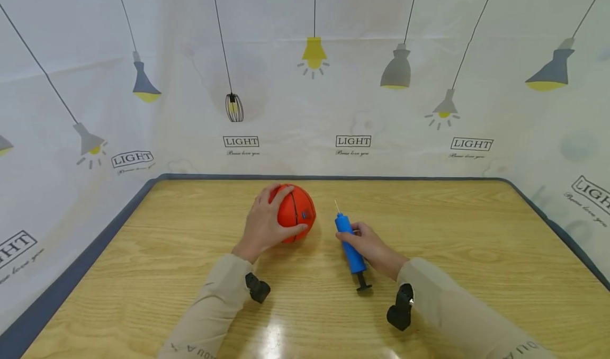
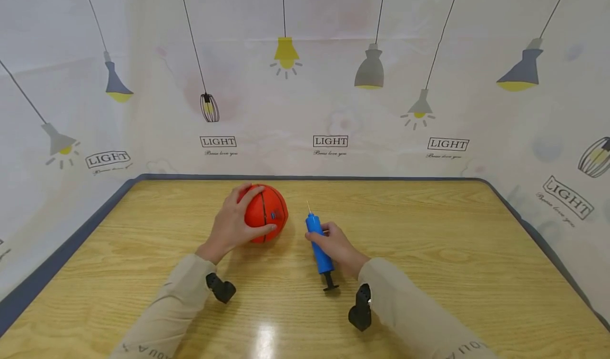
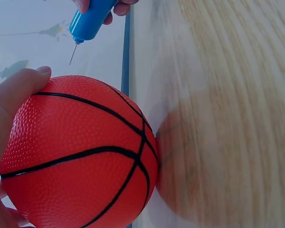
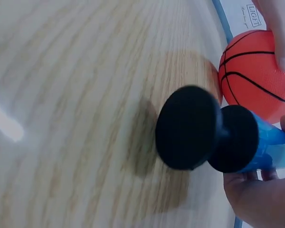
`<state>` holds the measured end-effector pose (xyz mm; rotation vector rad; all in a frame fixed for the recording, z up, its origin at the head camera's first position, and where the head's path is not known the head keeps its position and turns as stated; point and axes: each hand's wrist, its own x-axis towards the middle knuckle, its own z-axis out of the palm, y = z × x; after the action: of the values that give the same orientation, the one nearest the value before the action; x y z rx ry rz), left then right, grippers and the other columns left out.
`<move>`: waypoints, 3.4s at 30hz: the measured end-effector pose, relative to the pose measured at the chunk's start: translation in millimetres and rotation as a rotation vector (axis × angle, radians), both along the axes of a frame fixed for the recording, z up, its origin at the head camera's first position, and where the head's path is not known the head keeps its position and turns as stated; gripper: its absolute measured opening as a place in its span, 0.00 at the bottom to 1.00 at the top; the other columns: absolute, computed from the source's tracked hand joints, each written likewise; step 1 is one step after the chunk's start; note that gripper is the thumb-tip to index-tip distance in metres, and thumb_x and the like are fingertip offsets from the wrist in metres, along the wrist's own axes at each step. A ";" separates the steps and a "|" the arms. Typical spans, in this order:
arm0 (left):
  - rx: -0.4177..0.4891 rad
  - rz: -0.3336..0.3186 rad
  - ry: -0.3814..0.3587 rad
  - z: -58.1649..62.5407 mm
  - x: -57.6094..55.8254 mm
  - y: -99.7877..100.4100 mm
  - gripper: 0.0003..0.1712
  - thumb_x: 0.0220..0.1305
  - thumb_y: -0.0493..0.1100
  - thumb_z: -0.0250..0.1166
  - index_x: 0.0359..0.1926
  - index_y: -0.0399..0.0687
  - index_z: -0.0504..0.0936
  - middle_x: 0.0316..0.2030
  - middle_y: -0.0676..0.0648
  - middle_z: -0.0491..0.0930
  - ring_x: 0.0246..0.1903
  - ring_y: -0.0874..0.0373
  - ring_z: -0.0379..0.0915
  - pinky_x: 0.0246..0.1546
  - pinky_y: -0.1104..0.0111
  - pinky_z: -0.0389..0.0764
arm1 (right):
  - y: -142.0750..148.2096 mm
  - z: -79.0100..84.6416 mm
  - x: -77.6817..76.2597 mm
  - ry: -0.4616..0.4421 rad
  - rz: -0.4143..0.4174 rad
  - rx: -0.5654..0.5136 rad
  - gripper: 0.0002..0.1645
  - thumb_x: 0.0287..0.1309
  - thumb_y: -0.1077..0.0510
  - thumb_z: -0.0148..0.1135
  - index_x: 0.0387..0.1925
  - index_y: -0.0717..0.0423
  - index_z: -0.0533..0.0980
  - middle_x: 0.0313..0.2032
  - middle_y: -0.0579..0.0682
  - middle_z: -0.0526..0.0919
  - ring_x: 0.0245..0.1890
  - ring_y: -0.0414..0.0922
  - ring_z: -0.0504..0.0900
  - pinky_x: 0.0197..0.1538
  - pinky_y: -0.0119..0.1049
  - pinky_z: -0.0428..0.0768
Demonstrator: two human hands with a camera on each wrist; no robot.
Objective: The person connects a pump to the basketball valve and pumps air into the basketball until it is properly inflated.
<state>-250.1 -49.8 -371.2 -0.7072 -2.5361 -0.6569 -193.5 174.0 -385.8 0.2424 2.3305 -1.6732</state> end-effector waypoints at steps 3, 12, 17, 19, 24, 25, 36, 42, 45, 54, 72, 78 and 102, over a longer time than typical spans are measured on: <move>0.003 0.000 0.007 -0.5 0.4 -0.1 0.44 0.37 0.62 0.68 0.57 0.55 0.66 0.56 0.42 0.60 0.51 0.43 0.60 0.40 0.51 0.73 | 0.0 -2.9 -3.4 0.013 -0.006 0.038 0.29 0.57 0.50 0.52 0.53 0.65 0.59 0.48 0.62 0.66 0.44 0.53 0.69 0.43 0.42 0.71; 0.021 -0.017 0.032 -1.9 1.8 0.3 0.44 0.37 0.61 0.69 0.57 0.53 0.66 0.57 0.40 0.60 0.53 0.43 0.58 0.42 0.51 0.72 | 5.2 -12.2 -10.7 0.120 0.041 0.279 0.28 0.55 0.47 0.54 0.47 0.65 0.62 0.44 0.61 0.71 0.37 0.49 0.73 0.37 0.39 0.75; 0.040 -0.030 0.046 -3.5 2.4 0.9 0.44 0.36 0.59 0.70 0.57 0.52 0.66 0.58 0.38 0.59 0.55 0.43 0.56 0.44 0.50 0.71 | 9.7 -16.3 -15.2 0.137 0.055 0.352 0.29 0.53 0.45 0.56 0.45 0.64 0.63 0.40 0.59 0.72 0.34 0.48 0.73 0.33 0.37 0.74; 0.040 -0.034 0.050 -3.9 2.6 1.1 0.44 0.37 0.59 0.70 0.57 0.52 0.66 0.58 0.39 0.59 0.55 0.43 0.56 0.44 0.50 0.70 | 11.1 -17.9 -17.1 0.140 0.054 0.361 0.30 0.52 0.45 0.57 0.46 0.64 0.63 0.40 0.60 0.72 0.34 0.48 0.73 0.33 0.37 0.74; 0.033 -0.035 0.050 -4.7 2.9 1.0 0.44 0.37 0.59 0.70 0.58 0.52 0.66 0.58 0.39 0.59 0.55 0.44 0.55 0.45 0.50 0.70 | 13.3 -19.6 -21.0 0.152 0.053 0.376 0.32 0.52 0.45 0.57 0.47 0.66 0.62 0.42 0.62 0.71 0.34 0.49 0.74 0.35 0.39 0.75; 0.033 -0.035 0.049 -4.8 2.9 1.1 0.44 0.37 0.59 0.70 0.58 0.52 0.66 0.58 0.39 0.59 0.55 0.44 0.55 0.45 0.50 0.70 | 13.8 -19.7 -22.1 0.161 0.053 0.380 0.32 0.52 0.45 0.58 0.48 0.66 0.62 0.42 0.62 0.72 0.34 0.49 0.74 0.35 0.39 0.75; 0.026 -0.033 0.059 -5.4 2.3 1.3 0.44 0.38 0.60 0.69 0.58 0.51 0.65 0.58 0.40 0.57 0.56 0.44 0.54 0.46 0.51 0.69 | 15.0 -22.8 -29.3 0.197 0.046 0.419 0.34 0.50 0.46 0.59 0.48 0.66 0.61 0.42 0.63 0.74 0.34 0.50 0.76 0.36 0.41 0.76; 0.018 -0.027 0.035 -6.6 2.2 -0.2 0.45 0.38 0.61 0.68 0.59 0.50 0.64 0.58 0.41 0.57 0.56 0.45 0.54 0.46 0.52 0.69 | 12.3 -24.3 -28.7 0.213 0.061 0.457 0.33 0.50 0.46 0.59 0.47 0.68 0.63 0.41 0.63 0.74 0.35 0.50 0.76 0.37 0.41 0.76; 0.029 -0.031 0.038 -7.5 2.3 0.0 0.45 0.38 0.60 0.69 0.58 0.49 0.64 0.58 0.39 0.58 0.56 0.45 0.54 0.46 0.51 0.69 | 12.3 -24.0 -28.2 0.210 0.072 0.464 0.33 0.50 0.46 0.59 0.46 0.68 0.63 0.41 0.63 0.74 0.36 0.50 0.76 0.38 0.41 0.76; 0.044 -0.053 0.083 -6.4 3.0 3.1 0.45 0.37 0.59 0.69 0.57 0.49 0.65 0.57 0.39 0.59 0.55 0.44 0.55 0.46 0.50 0.68 | 12.2 -22.5 -28.6 0.214 0.089 0.469 0.32 0.49 0.46 0.60 0.45 0.68 0.63 0.40 0.63 0.74 0.35 0.50 0.76 0.37 0.41 0.75; 0.027 -0.052 0.049 -5.1 0.7 4.9 0.45 0.39 0.61 0.68 0.59 0.49 0.64 0.58 0.40 0.58 0.57 0.45 0.53 0.47 0.50 0.67 | 18.2 -21.8 -30.5 0.150 0.094 0.432 0.38 0.49 0.43 0.59 0.50 0.68 0.61 0.44 0.64 0.72 0.35 0.49 0.75 0.35 0.40 0.76; 0.008 -0.050 0.043 -3.8 0.0 5.3 0.45 0.39 0.61 0.68 0.59 0.49 0.65 0.58 0.40 0.58 0.56 0.44 0.54 0.48 0.50 0.67 | 21.3 -18.0 -28.8 0.121 0.079 0.377 0.37 0.50 0.43 0.58 0.51 0.67 0.60 0.43 0.64 0.73 0.27 0.47 0.76 0.24 0.35 0.76; 0.019 -0.057 0.062 -3.1 -1.3 4.4 0.45 0.38 0.62 0.67 0.58 0.50 0.65 0.58 0.41 0.58 0.57 0.44 0.53 0.51 0.48 0.63 | 30.4 -14.3 -30.1 0.110 0.084 0.337 0.41 0.49 0.40 0.58 0.54 0.66 0.59 0.36 0.58 0.74 0.19 0.44 0.72 0.23 0.35 0.73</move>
<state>-251.4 -45.4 -374.3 -0.7837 -2.4577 -0.6666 -223.5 204.4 -400.1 0.1152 2.6581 -1.2780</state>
